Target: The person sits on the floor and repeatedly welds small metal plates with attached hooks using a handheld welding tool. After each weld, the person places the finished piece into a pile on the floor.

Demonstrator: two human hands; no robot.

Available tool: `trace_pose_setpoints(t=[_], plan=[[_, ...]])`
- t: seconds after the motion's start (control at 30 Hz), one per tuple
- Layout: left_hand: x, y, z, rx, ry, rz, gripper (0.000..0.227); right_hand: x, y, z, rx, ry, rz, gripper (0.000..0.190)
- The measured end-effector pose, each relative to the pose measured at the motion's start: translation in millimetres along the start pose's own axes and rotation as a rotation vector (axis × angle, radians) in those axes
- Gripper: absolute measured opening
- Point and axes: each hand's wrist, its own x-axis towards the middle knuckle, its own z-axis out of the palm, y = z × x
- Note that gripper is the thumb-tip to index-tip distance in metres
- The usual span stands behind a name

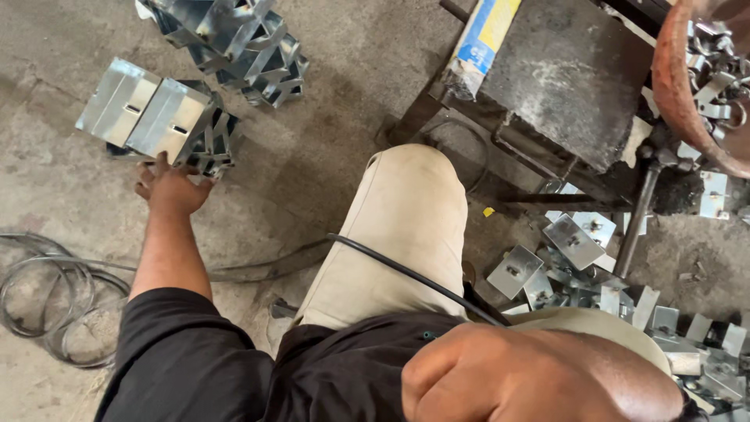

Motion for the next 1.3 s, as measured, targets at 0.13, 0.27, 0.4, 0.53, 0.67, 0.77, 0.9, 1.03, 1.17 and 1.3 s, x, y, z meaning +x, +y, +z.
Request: trace_pose_setpoints(t=[0.13, 0.27, 0.4, 0.53, 0.67, 0.77, 0.9, 1.03, 1.17, 1.3], plan=[[24.8, 6.0, 13.7, 0.039, -0.027, -0.029, 0.075, 1.5, 3.5, -5.2, -0.315, 0.162, -0.014, 0.040], [43.8, 13.7, 5.7, 0.239, 0.017, 0.003, 0.055, -21.9, 12.8, -15.4, -0.629, 0.474, 0.004, 0.021], [42.8, 35.1, -35.8, -0.050, 0.215, 0.277, 0.028, -88.0, 16.4, -34.3, -0.821, 0.730, 0.126, 0.013], [18.6, 81.6, -106.5, -0.576, 0.218, 0.474, 0.024, -171.6, 10.7, -49.8, -0.978, 1.097, 0.399, 0.018], [-33.8, 159.0, -170.1, -1.135, -0.251, 0.523, 0.024, -239.6, 11.1, -61.4, -1.075, 1.429, 0.501, 0.013], [-74.0, 227.4, -194.7, -1.407, -0.525, 0.724, 0.023, -270.5, 16.6, -79.0, -1.121, 1.617, 0.508, 0.012], [-127.3, 348.9, -180.5, -1.395, -0.548, 0.947, 0.022, -294.4, 25.1, -81.2, -1.122, 1.747, 0.596, 0.015], [-196.9, 455.2, -122.7, -0.778, -0.133, 1.139, 0.022, -309.6, 33.5, -81.2, -0.979, 1.799, 0.366, 0.015], [-244.7, 503.1, -52.1, -0.214, 0.115, 1.518, 0.045, -325.7, 40.9, -82.5, -0.947, 1.785, 0.233, 0.015], [-249.2, 516.0, -26.3, -0.011, -0.032, 1.396, 0.034, -338.5, 50.3, -87.3, -0.992, 1.792, 0.239, 0.014]])
